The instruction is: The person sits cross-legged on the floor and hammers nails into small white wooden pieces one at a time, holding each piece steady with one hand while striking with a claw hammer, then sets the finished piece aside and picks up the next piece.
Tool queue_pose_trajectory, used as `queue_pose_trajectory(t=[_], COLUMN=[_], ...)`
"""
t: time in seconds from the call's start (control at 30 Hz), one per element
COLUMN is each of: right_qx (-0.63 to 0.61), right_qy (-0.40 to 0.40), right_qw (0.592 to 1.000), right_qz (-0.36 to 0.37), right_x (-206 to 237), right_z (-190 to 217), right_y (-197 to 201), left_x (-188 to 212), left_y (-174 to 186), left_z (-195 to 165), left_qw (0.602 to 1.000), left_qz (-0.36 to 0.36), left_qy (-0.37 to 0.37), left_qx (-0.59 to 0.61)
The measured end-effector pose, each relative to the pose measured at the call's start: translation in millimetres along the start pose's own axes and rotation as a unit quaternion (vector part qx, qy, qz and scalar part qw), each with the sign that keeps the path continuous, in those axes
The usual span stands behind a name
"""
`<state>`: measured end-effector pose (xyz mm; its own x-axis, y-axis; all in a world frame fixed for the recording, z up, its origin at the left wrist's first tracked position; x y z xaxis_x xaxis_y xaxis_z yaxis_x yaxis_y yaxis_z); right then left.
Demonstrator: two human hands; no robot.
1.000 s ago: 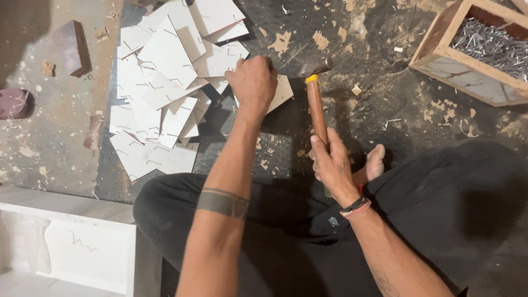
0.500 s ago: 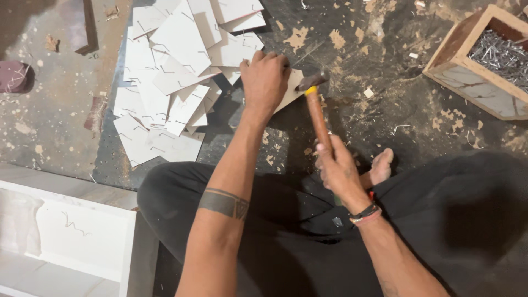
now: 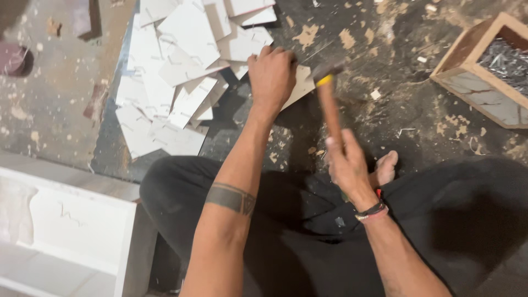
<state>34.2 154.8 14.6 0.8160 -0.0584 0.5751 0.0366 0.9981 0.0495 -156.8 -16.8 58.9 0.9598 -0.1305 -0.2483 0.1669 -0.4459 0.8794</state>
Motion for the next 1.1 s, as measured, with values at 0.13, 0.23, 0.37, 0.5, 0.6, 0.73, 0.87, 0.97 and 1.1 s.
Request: queue_pose_trajectory(t=[0.13, 0.23, 0.37, 0.5, 0.6, 0.73, 0.87, 0.97, 1.1], right_qx=[-0.149, 0.151, 0.073, 0.003, -0.008, 0.003, 0.040, 0.237, 0.111], right_qy=[0.207, 0.304, -0.057, -0.045, -0.043, 0.004, 0.077, 0.223, 0.000], right_qw=[0.966, 0.939, 0.995, 0.999, 0.999, 0.999, 0.995, 0.945, 0.990], right_qz=[-0.045, -0.050, 0.021, 0.026, 0.030, 0.032, 0.044, 0.022, 0.083], right_x=[21, 23, -13, -11, -3, 6, 19, 32, 24], right_z=[28, 43, -18, -14, -10, 1, 7, 29, 5], right_y=[10, -5, 1, -3, -8, -10, -13, -22, -23], left_x=[0, 1, -2, 6, 25, 36, 35, 36, 37], left_y=[-5, -4, -1, 19, 24, -7, -35, -39, -43], left_z=[2, 1, 8, 19, 37, 63, 75, 75, 77], left_qw=[1.000, 1.000, 0.997, 0.961, 0.907, 0.879, 0.877, 0.877, 0.870], left_qz=[0.003, -0.021, -0.032, -0.138, -0.210, -0.164, -0.107, -0.120, -0.119], left_qy=[0.004, -0.009, 0.024, 0.034, 0.059, 0.169, 0.227, 0.222, 0.240], left_qx=[0.003, 0.006, 0.063, 0.238, 0.361, 0.414, 0.410, 0.409, 0.414])
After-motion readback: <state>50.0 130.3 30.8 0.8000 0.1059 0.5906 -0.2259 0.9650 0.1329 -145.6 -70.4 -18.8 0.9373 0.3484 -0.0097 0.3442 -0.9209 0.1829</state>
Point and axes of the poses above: each hand's wrist, its own x-axis away from the middle knuckle, its own y-axis out of the back of the hand, z = x × y, the point moved 9 cm from there along -x, towards the middle knuckle, and after that the axes turned 1 degree about z, right-handed, at the moved point
